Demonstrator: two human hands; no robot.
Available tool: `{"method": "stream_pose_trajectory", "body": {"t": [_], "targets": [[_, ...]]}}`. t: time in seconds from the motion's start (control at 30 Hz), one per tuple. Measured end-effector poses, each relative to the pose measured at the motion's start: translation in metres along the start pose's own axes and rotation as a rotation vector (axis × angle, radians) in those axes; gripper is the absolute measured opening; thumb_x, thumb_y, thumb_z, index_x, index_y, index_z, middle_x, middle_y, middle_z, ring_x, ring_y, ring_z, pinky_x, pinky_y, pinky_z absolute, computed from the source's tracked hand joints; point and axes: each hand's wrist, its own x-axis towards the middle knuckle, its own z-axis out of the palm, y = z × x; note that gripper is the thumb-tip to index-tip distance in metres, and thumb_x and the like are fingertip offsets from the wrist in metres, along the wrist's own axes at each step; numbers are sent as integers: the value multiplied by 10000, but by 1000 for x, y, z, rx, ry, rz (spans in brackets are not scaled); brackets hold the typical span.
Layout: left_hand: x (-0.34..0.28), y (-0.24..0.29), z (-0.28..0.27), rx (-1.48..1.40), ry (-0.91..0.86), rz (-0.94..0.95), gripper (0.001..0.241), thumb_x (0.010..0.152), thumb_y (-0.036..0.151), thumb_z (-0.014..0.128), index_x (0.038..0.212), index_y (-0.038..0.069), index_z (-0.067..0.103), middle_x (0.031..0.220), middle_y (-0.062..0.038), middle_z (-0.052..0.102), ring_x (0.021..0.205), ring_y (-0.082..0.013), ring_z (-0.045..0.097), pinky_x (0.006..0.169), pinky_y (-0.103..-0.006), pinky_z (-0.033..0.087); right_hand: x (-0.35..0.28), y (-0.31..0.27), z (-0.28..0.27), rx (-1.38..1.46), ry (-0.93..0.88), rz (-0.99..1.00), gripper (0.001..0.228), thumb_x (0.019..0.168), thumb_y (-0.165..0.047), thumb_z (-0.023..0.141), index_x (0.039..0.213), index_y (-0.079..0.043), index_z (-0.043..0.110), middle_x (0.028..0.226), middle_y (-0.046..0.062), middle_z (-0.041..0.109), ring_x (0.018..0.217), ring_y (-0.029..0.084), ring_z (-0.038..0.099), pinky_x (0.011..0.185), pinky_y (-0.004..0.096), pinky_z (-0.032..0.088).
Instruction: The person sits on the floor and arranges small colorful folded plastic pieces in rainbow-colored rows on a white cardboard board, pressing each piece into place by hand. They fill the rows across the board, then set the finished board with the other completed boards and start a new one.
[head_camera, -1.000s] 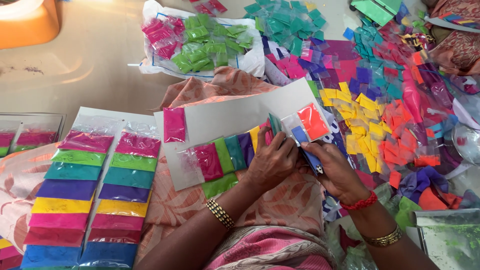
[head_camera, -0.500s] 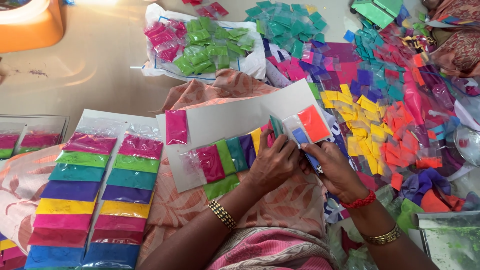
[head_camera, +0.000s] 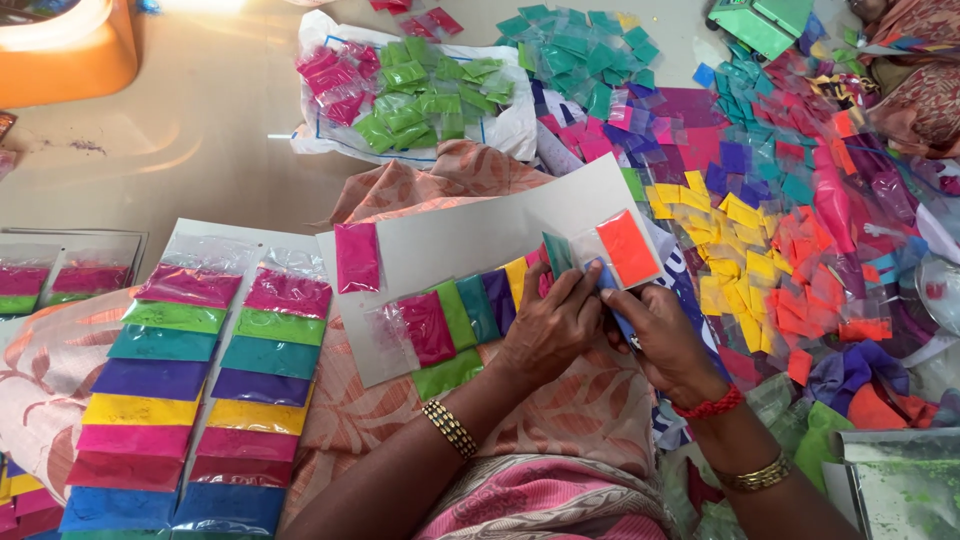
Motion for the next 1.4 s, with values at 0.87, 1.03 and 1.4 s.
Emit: {"method": "stream_pose_trajectory", "body": {"t": [0.87, 1.03, 1.4], "targets": [[-7, -2, 13, -30, -70, -5, 257, 915, 170, 612, 1104, 4, 665, 1497, -180, 561, 1298, -267, 542, 1176, -554, 334, -11, -9, 22, 138, 106, 3, 149, 947, -184, 647, 994, -43, 664, 769, -13, 630, 602, 66, 573, 455, 235, 410], [-11, 2, 11, 18, -127, 51, 196, 942, 180, 622, 1054, 24, 658, 1534, -164, 528, 1333, -285, 528, 1159, -557, 340, -11, -3, -19, 141, 227, -105, 241, 946, -198, 670, 1150, -76, 631, 802, 17, 634, 611, 112, 593, 493, 257, 458], [-7, 3, 12, -208, -65, -29, 445, 1006, 188, 616, 1395, -27, 584, 1600, -196, 414, 1442, -362, 445, 1242, -529, 334, -24, 13, -67, 241, 403, -294, 275, 969, -119, 701, 1206, -28, 598, 917, 40, 642, 759, 158, 652, 667, 305, 536]]}}
